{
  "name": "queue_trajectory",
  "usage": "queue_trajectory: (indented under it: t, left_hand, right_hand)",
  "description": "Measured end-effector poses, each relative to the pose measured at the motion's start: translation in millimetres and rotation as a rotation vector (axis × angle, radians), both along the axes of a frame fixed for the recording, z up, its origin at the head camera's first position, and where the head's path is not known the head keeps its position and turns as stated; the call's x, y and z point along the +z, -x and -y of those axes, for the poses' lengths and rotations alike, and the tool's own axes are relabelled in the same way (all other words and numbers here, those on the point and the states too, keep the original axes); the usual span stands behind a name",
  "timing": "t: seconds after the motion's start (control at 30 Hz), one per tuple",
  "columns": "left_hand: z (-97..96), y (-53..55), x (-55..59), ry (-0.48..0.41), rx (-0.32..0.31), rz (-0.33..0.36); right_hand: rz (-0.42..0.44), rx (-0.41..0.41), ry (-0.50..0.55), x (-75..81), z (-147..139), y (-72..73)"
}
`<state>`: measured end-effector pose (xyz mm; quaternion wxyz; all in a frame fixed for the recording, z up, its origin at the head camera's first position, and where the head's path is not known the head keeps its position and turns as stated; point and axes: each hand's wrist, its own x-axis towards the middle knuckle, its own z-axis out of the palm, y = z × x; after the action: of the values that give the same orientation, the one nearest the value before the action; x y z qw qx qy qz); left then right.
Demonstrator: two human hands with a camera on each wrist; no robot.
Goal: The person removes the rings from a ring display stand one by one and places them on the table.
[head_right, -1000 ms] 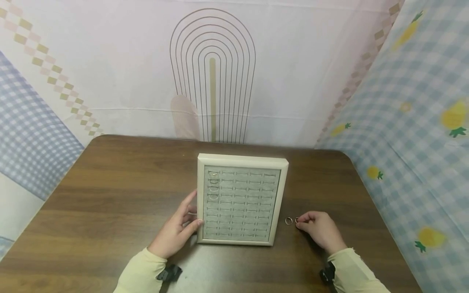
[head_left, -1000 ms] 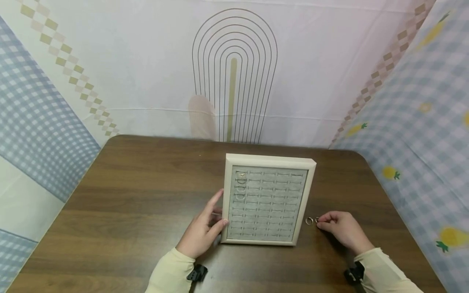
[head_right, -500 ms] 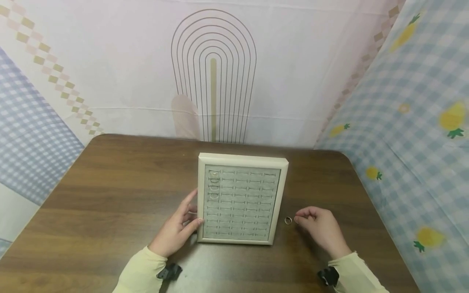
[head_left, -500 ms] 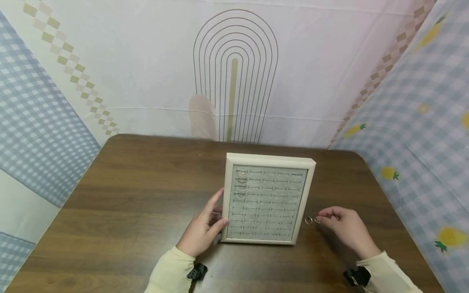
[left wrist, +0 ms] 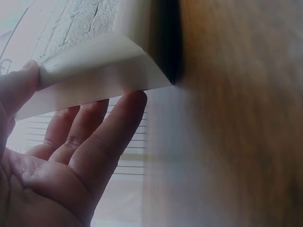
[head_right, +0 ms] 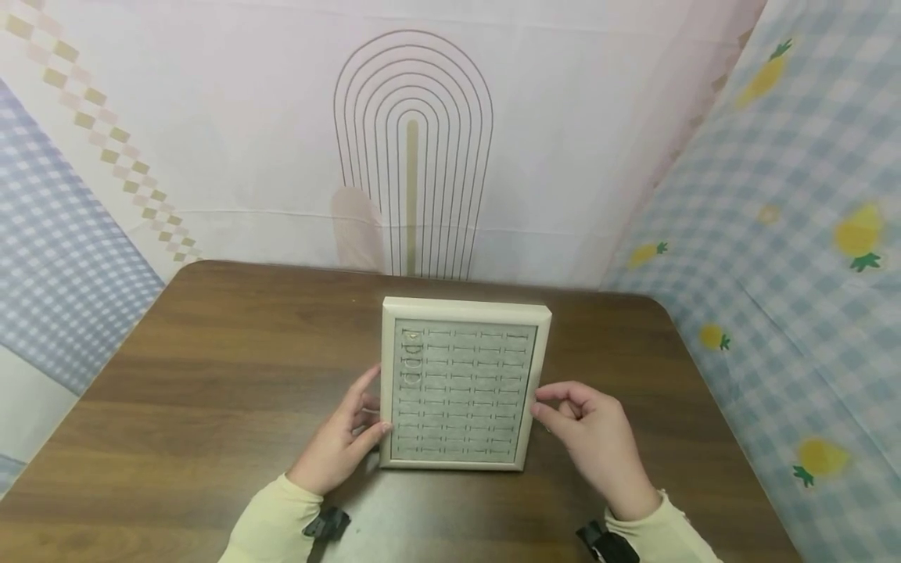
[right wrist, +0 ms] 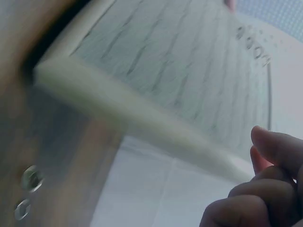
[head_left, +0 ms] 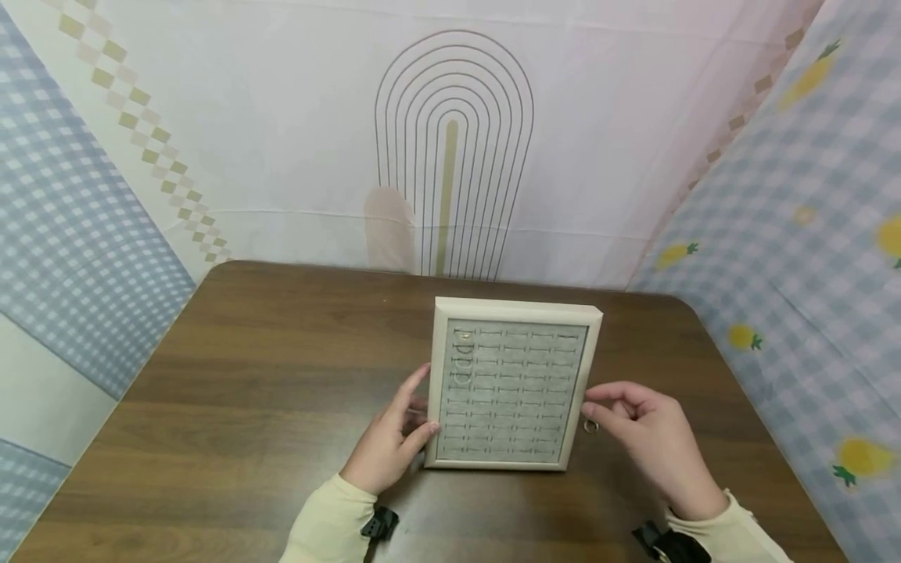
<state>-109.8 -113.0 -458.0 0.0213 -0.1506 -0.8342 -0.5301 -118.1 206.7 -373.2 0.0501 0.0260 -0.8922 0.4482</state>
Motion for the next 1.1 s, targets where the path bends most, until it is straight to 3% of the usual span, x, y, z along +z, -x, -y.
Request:
queue_trajectory:
  t: [0.23, 0.7, 1.1]
  left_hand:
    - [0.2, -1.2, 0.2, -0.012, 0.000, -0.008]
    - [0.7, -2.2, -0.8, 0.000, -0.007, -0.030]
    - [1.1, -2.8, 0.6, 0.010, -0.005, -0.032]
  right_hand:
    - [-0.024, 0.100, 0.053, 9.0, 30, 3.5]
    - [-0.128, 0.218, -0.087, -0.5, 84, 12.3]
    - [-0.176, 0.243, -0.082, -3.0, 105, 14.6]
